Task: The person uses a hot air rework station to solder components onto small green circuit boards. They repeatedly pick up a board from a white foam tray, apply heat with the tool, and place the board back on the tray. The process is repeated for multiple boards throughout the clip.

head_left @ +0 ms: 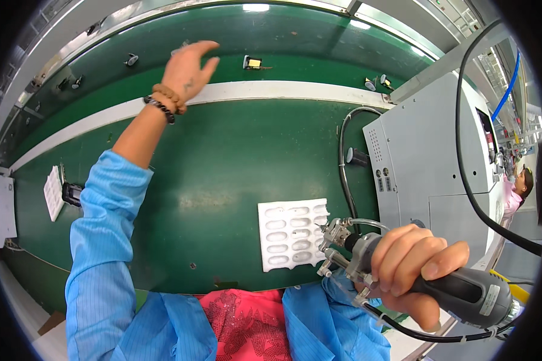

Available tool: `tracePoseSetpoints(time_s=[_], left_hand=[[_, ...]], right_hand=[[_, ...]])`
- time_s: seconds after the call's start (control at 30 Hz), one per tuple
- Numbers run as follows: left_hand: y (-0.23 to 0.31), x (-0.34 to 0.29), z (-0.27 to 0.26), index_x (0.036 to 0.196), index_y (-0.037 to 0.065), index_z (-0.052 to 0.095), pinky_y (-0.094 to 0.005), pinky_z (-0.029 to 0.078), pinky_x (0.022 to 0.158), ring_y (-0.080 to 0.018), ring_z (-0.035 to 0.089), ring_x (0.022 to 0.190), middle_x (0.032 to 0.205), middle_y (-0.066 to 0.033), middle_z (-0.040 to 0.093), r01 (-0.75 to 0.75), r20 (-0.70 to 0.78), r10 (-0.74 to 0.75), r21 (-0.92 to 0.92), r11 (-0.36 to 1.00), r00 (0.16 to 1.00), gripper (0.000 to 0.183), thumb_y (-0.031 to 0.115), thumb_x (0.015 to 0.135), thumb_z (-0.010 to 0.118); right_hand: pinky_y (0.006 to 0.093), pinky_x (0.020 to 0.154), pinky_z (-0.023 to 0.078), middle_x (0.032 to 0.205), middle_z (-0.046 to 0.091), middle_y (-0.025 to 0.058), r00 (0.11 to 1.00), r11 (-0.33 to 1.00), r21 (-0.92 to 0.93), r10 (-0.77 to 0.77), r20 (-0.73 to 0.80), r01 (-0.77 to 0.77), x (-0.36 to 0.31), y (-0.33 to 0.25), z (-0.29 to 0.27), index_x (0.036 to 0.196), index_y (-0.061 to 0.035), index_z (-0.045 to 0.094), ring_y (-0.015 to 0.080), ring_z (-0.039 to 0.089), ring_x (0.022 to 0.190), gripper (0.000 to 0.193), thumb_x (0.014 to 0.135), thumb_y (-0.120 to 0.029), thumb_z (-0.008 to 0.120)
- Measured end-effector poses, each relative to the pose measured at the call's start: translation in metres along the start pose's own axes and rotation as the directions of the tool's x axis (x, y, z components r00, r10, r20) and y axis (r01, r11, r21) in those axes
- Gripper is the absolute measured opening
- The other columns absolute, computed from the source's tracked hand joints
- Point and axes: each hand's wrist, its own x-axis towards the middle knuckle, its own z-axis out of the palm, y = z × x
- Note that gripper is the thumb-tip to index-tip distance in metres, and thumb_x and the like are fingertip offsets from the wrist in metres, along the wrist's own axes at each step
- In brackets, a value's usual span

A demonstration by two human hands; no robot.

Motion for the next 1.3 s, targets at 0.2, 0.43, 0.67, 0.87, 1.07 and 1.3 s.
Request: tracePoseSetpoints(time_s=[0.2, 0.43, 0.67, 0.87, 1.07, 1.3], left_hand=[[-0.01, 0.027, 0.072, 0.126, 0.005, 0.058, -0.0408, 0.045, 0.104, -0.0369, 0.058, 0.117, 0.129, -0.0161, 0.061, -0.175, 0.268, 0.199, -0.11, 0.978, 0.943, 0.042, 0.014, 0.086, 0.067], [0.004, 0.038, 0.077, 0.116, 0.005, 0.063, -0.0391, 0.052, 0.086, -0.0351, 0.066, 0.096, 0.103, -0.0163, 0.07, 0.059, 0.175, -0.05, -0.047, 0.997, 0.983, 0.028, 0.012, 0.09, 0.067], [0.134, -0.066, 0.007, 0.106, 0.001, 0.068, -0.036, 0.052, 0.081, -0.0311, 0.067, 0.09, 0.098, -0.016, 0.07, 0.073, 0.239, 0.085, -0.585, 0.807, 0.967, 0.02, 0.01, 0.089, 0.068], [0.186, -0.152, -0.019, 0.101, 0.0, 0.069, -0.0402, 0.052, 0.08, -0.032, 0.065, 0.089, 0.094, -0.0144, 0.069, -0.065, 0.189, 0.228, -0.619, 0.783, 0.955, 0.022, 0.003, 0.079, 0.074], [0.197, -0.177, -0.012, 0.101, 0.001, 0.069, -0.0397, 0.052, 0.082, -0.0302, 0.065, 0.092, 0.097, -0.0121, 0.069, -0.138, 0.118, 0.235, -0.536, 0.833, 0.965, 0.025, 0.003, 0.076, 0.076], [0.192, -0.188, -0.001, 0.101, 0.001, 0.069, -0.0393, 0.052, 0.086, -0.0307, 0.065, 0.097, 0.1, -0.0119, 0.07, 0.058, 0.2, 0.089, -0.629, 0.775, 0.976, 0.031, 0.004, 0.071, 0.08]], right_hand=[[0.0238, 0.039, 0.045, 0.06, 0.054, 0.0014, 0.997, 0.998, 0.032, -0.047, -0.055, 0.049, 0.0, 0.008, -0.001, 0.096, -0.0049, 0.041, 0.0115, 0.052, 0.044, 0.051, 0.085, -0.041, 0.077], [0.024, 0.039, 0.045, 0.062, 0.054, 0.0012, 0.999, 0.998, 0.053, -0.038, -0.002, 0.038, 0.001, 0.007, -0.001, 0.096, -0.0042, 0.042, 0.0115, 0.053, 0.045, 0.052, 0.084, -0.041, 0.077], [0.0273, 0.043, 0.044, 0.062, 0.054, 0.0026, 0.998, 0.997, 0.045, 0.066, 0.022, -0.067, -0.002, 0.001, -0.007, 0.097, -0.0028, 0.045, 0.0148, 0.053, 0.046, 0.054, 0.079, -0.04, 0.081], [0.0235, 0.042, 0.044, 0.063, 0.054, -0.0004, 0.996, 0.999, 0.013, 0.051, 0.073, -0.052, -0.001, 0.002, -0.006, 0.101, -0.0063, 0.042, 0.0103, 0.052, 0.045, 0.056, 0.083, -0.048, 0.075], [0.0234, 0.042, 0.044, 0.064, 0.053, -0.0012, 0.995, 0.998, 0.016, 0.052, 0.087, -0.054, -0.001, 0.004, -0.006, 0.103, -0.0065, 0.042, 0.0099, 0.052, 0.046, 0.056, 0.085, -0.049, 0.073], [0.0238, 0.042, 0.044, 0.063, 0.053, -0.0012, 0.991, 0.998, 0.03, 0.06, 0.119, -0.064, 0.002, 0.02, 0.0, 0.105, -0.0058, 0.043, 0.0099, 0.051, 0.046, 0.057, 0.085, -0.05, 0.072]])
